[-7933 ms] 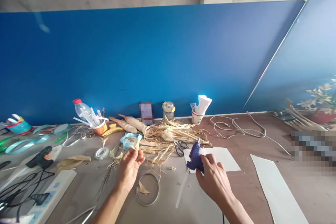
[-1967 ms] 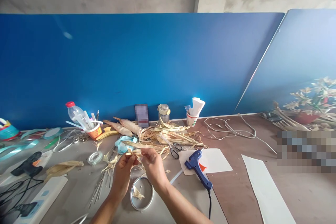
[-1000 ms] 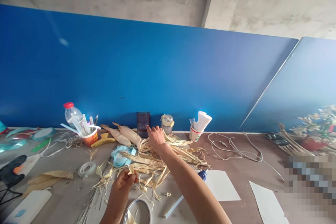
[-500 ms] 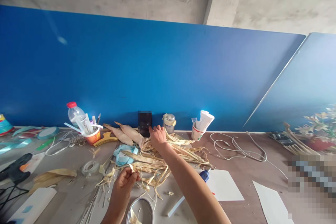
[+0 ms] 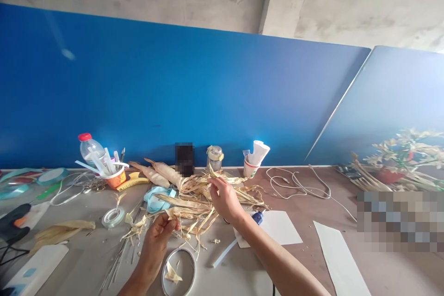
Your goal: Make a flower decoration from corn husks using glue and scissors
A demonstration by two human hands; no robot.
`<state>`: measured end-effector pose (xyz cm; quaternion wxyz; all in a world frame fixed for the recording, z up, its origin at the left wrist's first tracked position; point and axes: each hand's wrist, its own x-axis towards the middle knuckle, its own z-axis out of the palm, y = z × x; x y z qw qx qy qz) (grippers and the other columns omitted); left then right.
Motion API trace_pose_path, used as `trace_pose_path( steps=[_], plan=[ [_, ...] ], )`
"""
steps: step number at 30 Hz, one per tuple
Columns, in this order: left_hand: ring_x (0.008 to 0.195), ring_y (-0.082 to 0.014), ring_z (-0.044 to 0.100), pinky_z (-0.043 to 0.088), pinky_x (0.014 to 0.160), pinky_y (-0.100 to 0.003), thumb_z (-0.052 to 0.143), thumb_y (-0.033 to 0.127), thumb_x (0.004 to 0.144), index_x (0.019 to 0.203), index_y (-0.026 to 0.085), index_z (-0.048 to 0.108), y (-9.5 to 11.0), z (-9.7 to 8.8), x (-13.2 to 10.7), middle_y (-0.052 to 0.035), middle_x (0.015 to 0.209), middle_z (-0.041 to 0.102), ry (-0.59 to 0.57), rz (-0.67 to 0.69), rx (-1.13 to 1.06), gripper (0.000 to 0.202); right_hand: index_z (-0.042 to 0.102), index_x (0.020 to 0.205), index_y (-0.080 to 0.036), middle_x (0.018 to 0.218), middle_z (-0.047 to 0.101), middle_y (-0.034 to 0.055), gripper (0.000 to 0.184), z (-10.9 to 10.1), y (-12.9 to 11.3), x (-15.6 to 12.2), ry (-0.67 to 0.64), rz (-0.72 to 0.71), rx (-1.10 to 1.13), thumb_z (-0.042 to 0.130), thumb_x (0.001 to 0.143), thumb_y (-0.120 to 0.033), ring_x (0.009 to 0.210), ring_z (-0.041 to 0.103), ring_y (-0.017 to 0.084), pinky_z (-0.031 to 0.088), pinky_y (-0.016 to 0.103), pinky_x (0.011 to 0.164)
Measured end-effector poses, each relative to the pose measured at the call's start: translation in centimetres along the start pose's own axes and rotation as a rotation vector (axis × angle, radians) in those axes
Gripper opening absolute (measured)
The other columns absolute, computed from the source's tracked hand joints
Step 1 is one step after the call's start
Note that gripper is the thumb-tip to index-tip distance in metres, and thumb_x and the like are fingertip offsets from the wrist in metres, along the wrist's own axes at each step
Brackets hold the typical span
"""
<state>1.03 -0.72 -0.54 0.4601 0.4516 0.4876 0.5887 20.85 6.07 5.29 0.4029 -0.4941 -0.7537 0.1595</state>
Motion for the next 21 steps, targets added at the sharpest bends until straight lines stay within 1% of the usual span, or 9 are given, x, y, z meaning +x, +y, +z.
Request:
trace_pose_path(
  steps=[3,6,11,15,18,21],
  plan=[
    [0.063,-0.0167,0.053,0.043,0.065,-0.028,0.059,0.046,0.073,0.067,0.018,0.059,0.0,-0.1,0.1,-0.0018,0.062,0.059,-0.003,0.042,0.037,0.029,0.066,0.092,-0.017,0.084,0.064,0.0058,0.025,-1.2,-0.2,-1.2,-0.082,0.012,0.009,0.044,0.08,-0.016,0.075,0.057,0.016,0.044,0.028,0.069],
    [0.064,-0.0169,0.054,0.043,0.067,-0.028,0.056,0.044,0.076,0.067,0.018,0.06,-0.2,-0.4,0.2,-0.0017,0.063,0.059,0.01,0.083,0.088,0.028,0.068,0.088,-0.016,0.08,0.065,0.0053,0.025,-1.3,-0.8,-1.7,-0.11,0.002,0.01,0.045,0.078,-0.015,0.072,0.056,0.016,0.043,0.027,0.067],
    [0.066,-0.0188,0.057,0.044,0.067,-0.029,0.054,0.046,0.077,0.067,0.019,0.062,-0.4,-0.6,0.2,-0.0029,0.065,0.062,0.055,0.105,0.161,0.03,0.069,0.085,-0.019,0.074,0.066,0.0024,0.025,0.0,-3.3,-2.7,-0.138,0.014,0.141,0.046,0.077,-0.014,0.066,0.056,0.015,0.042,0.025,0.062],
    [0.067,-0.0194,0.059,0.045,0.067,-0.03,0.054,0.048,0.075,0.072,0.019,0.063,-0.4,-0.5,0.0,-0.004,0.069,0.064,0.082,0.097,0.177,0.031,0.07,0.084,-0.02,0.077,0.068,0.0019,0.026,1.6,-5.4,-3.9,-0.187,0.055,0.267,0.045,0.077,-0.015,0.067,0.058,0.015,0.043,0.025,0.064],
    [0.067,-0.0191,0.059,0.045,0.066,-0.03,0.055,0.046,0.075,0.072,0.019,0.063,-0.2,-0.4,-0.2,-0.0034,0.068,0.064,0.089,0.116,0.183,0.029,0.07,0.083,-0.02,0.079,0.068,0.0019,0.026,2.4,-6.2,-4.4,-0.196,0.09,0.321,0.045,0.077,-0.014,0.071,0.059,0.016,0.043,0.025,0.066],
    [0.067,-0.019,0.058,0.044,0.066,-0.029,0.057,0.043,0.075,0.07,0.019,0.061,-0.1,-0.3,-0.4,-0.0028,0.067,0.063,0.08,0.115,0.178,0.025,0.07,0.081,-0.019,0.079,0.067,0.0021,0.026,2.7,-6.4,-4.5,-0.181,0.144,0.344,0.045,0.076,-0.014,0.073,0.059,0.016,0.042,0.025,0.068]
  ],
)
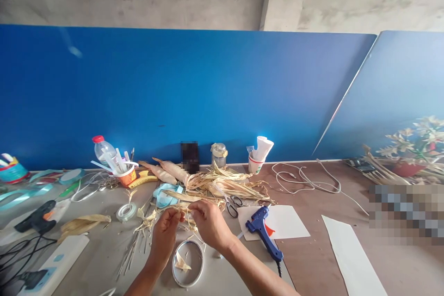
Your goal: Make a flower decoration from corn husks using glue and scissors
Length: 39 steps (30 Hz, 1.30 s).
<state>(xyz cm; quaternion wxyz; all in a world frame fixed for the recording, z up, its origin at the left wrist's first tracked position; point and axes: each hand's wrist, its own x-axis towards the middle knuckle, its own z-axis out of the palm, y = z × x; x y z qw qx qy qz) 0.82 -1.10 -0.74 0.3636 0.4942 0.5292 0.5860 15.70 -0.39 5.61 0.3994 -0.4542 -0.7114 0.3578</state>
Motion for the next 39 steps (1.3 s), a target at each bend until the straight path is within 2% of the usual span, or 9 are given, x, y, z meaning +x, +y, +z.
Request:
trace_pose_path(
  steps=[10,13,18,22,26,31,34,36,39],
  plan=[
    [0.067,-0.0182,0.057,0.045,0.064,-0.029,0.057,0.034,0.076,0.075,0.019,0.06,-0.1,0.2,-0.3,-0.0023,0.069,0.061,-0.023,0.044,0.002,0.015,0.061,0.086,-0.014,0.068,0.06,-0.0004,0.021,1.0,0.0,0.1,-0.027,0.269,0.415,0.056,0.07,-0.026,0.062,0.053,0.013,0.039,0.023,0.058],
    [0.068,-0.0181,0.057,0.045,0.065,-0.029,0.057,0.032,0.077,0.076,0.019,0.06,-0.3,0.2,-0.3,-0.0031,0.071,0.062,-0.042,0.067,0.016,0.014,0.061,0.08,-0.014,0.069,0.059,0.0,0.018,1.1,-0.1,0.4,0.0,0.243,0.396,0.058,0.069,-0.028,0.063,0.052,0.013,0.039,0.023,0.059],
    [0.071,-0.0178,0.058,0.046,0.067,-0.03,0.055,0.032,0.079,0.077,0.018,0.059,-0.6,0.3,-0.5,-0.0029,0.072,0.062,-0.068,0.073,0.014,0.015,0.054,0.057,-0.015,0.051,0.047,-0.0043,0.018,1.3,0.4,0.9,0.103,0.259,0.306,0.054,0.07,-0.028,0.05,0.039,0.009,0.03,0.021,0.05],
    [0.072,-0.0173,0.058,0.046,0.067,-0.029,0.054,0.032,0.08,0.078,0.017,0.059,-0.7,0.3,-0.5,-0.0029,0.073,0.062,-0.092,0.068,0.006,0.016,0.052,0.058,-0.015,0.05,0.046,-0.0045,0.022,0.8,1.0,1.1,0.105,0.326,0.4,0.057,0.067,-0.035,0.048,0.036,0.008,0.028,0.021,0.049],
    [0.069,-0.0164,0.058,0.047,0.066,-0.029,0.056,0.033,0.078,0.077,0.017,0.059,-0.6,0.4,-0.3,-0.0022,0.071,0.061,-0.069,0.06,-0.006,0.016,0.049,0.057,-0.016,0.049,0.045,-0.0043,0.026,-1.2,1.9,1.0,0.161,0.33,0.399,0.055,0.069,-0.039,0.048,0.035,0.008,0.028,0.022,0.05],
    [0.068,-0.015,0.058,0.048,0.065,-0.027,0.059,0.035,0.076,0.077,0.017,0.058,-0.6,0.5,-0.3,-0.0015,0.071,0.059,-0.06,0.096,-0.009,0.018,0.048,0.057,-0.017,0.05,0.042,-0.0043,0.032,-4.8,3.8,0.2,0.235,0.274,0.154,0.046,0.077,-0.041,0.048,0.033,0.009,0.026,0.022,0.049],
    [0.066,-0.0146,0.058,0.049,0.062,-0.026,0.058,0.035,0.077,0.077,0.017,0.058,-0.8,0.4,-0.3,-0.0007,0.068,0.059,-0.065,0.09,-0.005,0.018,0.055,0.067,-0.017,0.056,0.049,-0.0029,0.021,-6.3,5.1,-0.4,0.255,0.258,-0.1,0.046,0.077,-0.033,0.053,0.042,0.012,0.032,0.023,0.053],
    [0.065,-0.015,0.059,0.049,0.062,-0.027,0.059,0.035,0.077,0.078,0.017,0.058,-1.1,0.4,-0.3,-0.0012,0.069,0.06,-0.057,0.083,0.005,0.018,0.059,0.078,-0.018,0.068,0.057,0.0,0.017,-6.8,5.8,-0.7,0.222,0.237,-0.318,0.045,0.076,-0.026,0.064,0.05,0.014,0.036,0.024,0.06],
    [0.065,-0.0153,0.06,0.051,0.062,-0.028,0.061,0.035,0.075,0.078,0.018,0.058,-1.6,0.3,-0.1,-0.0019,0.07,0.062,-0.046,0.102,0.01,0.018,0.058,0.098,-0.019,0.094,0.061,0.0063,0.026,-6.7,6.8,-0.6,0.1,0.284,-0.687,0.043,0.077,-0.021,0.082,0.056,0.018,0.037,0.025,0.068]
  ],
)
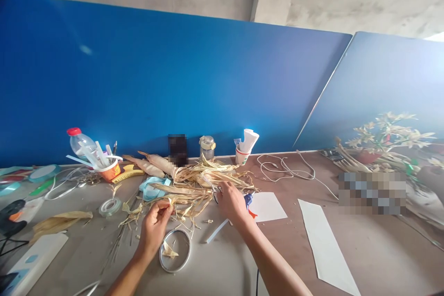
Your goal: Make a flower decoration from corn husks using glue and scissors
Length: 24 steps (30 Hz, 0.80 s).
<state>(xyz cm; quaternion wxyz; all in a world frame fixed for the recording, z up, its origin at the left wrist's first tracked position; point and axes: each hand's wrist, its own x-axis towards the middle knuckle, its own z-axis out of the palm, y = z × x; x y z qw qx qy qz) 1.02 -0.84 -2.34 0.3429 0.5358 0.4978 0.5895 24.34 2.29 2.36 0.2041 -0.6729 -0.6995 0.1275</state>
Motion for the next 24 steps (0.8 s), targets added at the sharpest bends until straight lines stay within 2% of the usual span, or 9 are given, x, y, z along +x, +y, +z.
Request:
trace_pose_path(
  steps=[3,8,11,15,18,21,22,24],
  plan=[
    [0.063,-0.0152,0.061,0.052,0.061,-0.027,0.061,0.034,0.075,0.079,0.018,0.058,-0.5,0.0,0.2,-0.0018,0.07,0.062,-0.002,0.016,-0.043,0.017,0.053,0.111,-0.018,0.103,0.06,0.0109,0.035,1.0,0.3,0.7,-0.135,0.012,-0.259,0.046,0.076,-0.019,0.089,0.057,0.022,0.037,0.028,0.071],
    [0.062,-0.0151,0.062,0.053,0.059,-0.027,0.062,0.033,0.074,0.078,0.017,0.058,-0.7,0.0,0.3,-0.0017,0.069,0.062,0.018,0.02,-0.101,0.017,0.046,0.124,-0.019,0.098,0.064,0.0121,0.055,2.4,0.3,1.6,-0.178,-0.042,-0.34,0.049,0.069,-0.01,0.098,0.054,0.026,0.035,0.032,0.078],
    [0.063,-0.0149,0.062,0.053,0.06,-0.028,0.062,0.032,0.074,0.078,0.017,0.058,-0.4,0.1,0.2,-0.0018,0.07,0.062,0.019,0.03,-0.102,0.016,0.046,0.124,-0.018,0.094,0.065,0.0117,0.056,2.6,0.2,1.9,-0.185,-0.077,-0.35,0.048,0.069,-0.008,0.097,0.054,0.026,0.034,0.032,0.079],
    [0.063,-0.0147,0.061,0.052,0.06,-0.027,0.061,0.032,0.075,0.077,0.018,0.058,0.0,0.1,0.2,-0.0018,0.07,0.061,0.031,0.039,-0.096,0.015,0.052,0.118,-0.019,0.101,0.063,0.0109,0.048,2.0,0.5,1.9,-0.175,-0.103,-0.327,0.046,0.071,-0.011,0.096,0.055,0.024,0.037,0.03,0.078],
    [0.062,-0.0145,0.06,0.051,0.06,-0.027,0.061,0.033,0.074,0.076,0.018,0.058,0.2,0.1,0.2,-0.0016,0.069,0.06,0.046,0.042,-0.076,0.015,0.051,0.12,-0.019,0.108,0.059,0.0105,0.046,0.8,0.8,1.1,-0.098,-0.106,-0.214,0.046,0.074,-0.018,0.101,0.053,0.024,0.038,0.031,0.082],
    [0.062,-0.0149,0.059,0.05,0.06,-0.028,0.061,0.034,0.074,0.076,0.017,0.058,0.4,0.1,0.2,-0.0016,0.069,0.06,0.047,0.022,-0.056,0.017,0.049,0.124,-0.02,0.103,0.06,0.0082,0.048,-1.1,0.3,-0.4,0.008,-0.137,0.038,0.047,0.076,-0.026,0.094,0.054,0.022,0.041,0.032,0.083],
    [0.063,-0.0151,0.059,0.05,0.061,-0.028,0.06,0.034,0.074,0.076,0.017,0.058,0.6,0.0,0.2,-0.0014,0.068,0.06,0.04,0.008,-0.052,0.018,0.049,0.124,-0.021,0.098,0.06,0.0066,0.049,-1.9,-0.1,-1.0,0.017,-0.156,0.122,0.048,0.075,-0.026,0.089,0.054,0.021,0.042,0.032,0.08],
    [0.063,-0.0154,0.058,0.049,0.061,-0.027,0.059,0.035,0.075,0.076,0.017,0.059,0.9,-0.1,0.2,-0.0008,0.066,0.059,0.017,-0.012,-0.038,0.018,0.052,0.122,-0.021,0.092,0.061,0.0041,0.049,-3.6,-1.2,-1.9,-0.051,-0.201,0.264,0.049,0.073,-0.025,0.078,0.054,0.018,0.044,0.029,0.072]
  ],
)
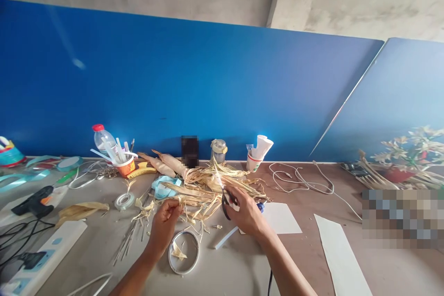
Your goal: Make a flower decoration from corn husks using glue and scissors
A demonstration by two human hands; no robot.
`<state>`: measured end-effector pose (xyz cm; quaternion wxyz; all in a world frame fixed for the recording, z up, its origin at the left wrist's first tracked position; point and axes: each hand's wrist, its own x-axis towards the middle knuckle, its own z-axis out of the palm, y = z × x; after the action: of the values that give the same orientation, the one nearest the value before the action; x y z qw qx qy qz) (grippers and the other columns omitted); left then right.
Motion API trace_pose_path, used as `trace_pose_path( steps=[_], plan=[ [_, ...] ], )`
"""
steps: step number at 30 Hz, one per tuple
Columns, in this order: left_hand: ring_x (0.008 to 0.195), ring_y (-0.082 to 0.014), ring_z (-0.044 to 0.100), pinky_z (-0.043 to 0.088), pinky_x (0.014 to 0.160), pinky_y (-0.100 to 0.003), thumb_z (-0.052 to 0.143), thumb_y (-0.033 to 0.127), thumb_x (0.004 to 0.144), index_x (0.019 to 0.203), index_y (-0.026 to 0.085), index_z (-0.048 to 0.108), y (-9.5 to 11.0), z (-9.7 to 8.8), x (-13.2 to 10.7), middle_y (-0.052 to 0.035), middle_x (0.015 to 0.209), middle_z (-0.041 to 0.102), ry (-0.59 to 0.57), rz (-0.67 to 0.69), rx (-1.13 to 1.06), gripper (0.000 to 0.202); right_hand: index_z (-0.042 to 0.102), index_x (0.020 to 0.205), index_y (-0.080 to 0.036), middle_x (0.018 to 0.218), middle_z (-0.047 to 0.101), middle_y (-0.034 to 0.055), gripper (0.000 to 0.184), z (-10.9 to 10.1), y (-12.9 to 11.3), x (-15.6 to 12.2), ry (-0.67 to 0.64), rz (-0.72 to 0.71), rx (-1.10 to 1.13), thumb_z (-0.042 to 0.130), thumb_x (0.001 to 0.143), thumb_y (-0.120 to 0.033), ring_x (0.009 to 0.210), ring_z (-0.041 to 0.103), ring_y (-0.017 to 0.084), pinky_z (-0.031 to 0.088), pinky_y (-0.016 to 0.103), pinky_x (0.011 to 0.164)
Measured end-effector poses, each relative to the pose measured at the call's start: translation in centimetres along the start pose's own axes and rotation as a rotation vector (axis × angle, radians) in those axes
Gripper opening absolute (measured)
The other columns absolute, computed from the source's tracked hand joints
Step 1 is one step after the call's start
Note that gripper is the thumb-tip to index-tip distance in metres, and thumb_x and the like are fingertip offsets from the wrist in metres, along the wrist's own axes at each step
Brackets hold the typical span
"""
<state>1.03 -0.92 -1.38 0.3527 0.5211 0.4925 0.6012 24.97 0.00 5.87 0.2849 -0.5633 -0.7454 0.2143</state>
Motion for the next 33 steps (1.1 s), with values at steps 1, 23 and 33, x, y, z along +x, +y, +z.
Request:
trace_pose_path(
  steps=[1,23,33],
  plan=[
    [0.063,-0.0154,0.058,0.048,0.061,-0.027,0.058,0.035,0.076,0.076,0.017,0.059,0.2,-0.1,0.0,-0.0005,0.065,0.059,-0.015,-0.001,0.014,0.017,0.055,0.119,-0.02,0.088,0.061,0.0032,0.047,-0.7,-0.8,-0.1,-0.085,-0.021,0.052,0.05,0.072,-0.024,0.073,0.054,0.016,0.044,0.027,0.068],
    [0.08,-0.0189,0.06,0.048,0.071,-0.032,0.047,0.017,0.084,0.088,0.021,0.064,0.6,-1.3,0.6,-0.0058,0.082,0.065,-0.165,0.478,0.388,0.018,0.069,0.099,-0.015,0.066,0.065,0.0014,0.033,-5.0,-1.6,4.7,-1.08,-0.03,0.236,0.063,0.069,-0.027,0.06,0.058,0.013,0.046,0.023,0.06],
    [0.08,-0.019,0.059,0.048,0.071,-0.033,0.048,0.017,0.084,0.089,0.021,0.064,0.6,-1.1,0.5,-0.0064,0.082,0.065,-0.194,0.533,0.407,0.017,0.07,0.097,-0.017,0.061,0.065,-0.0007,0.032,-5.4,-2.5,5.4,-1.082,0.01,0.19,0.064,0.066,-0.024,0.053,0.057,0.011,0.044,0.022,0.053]
  ],
)
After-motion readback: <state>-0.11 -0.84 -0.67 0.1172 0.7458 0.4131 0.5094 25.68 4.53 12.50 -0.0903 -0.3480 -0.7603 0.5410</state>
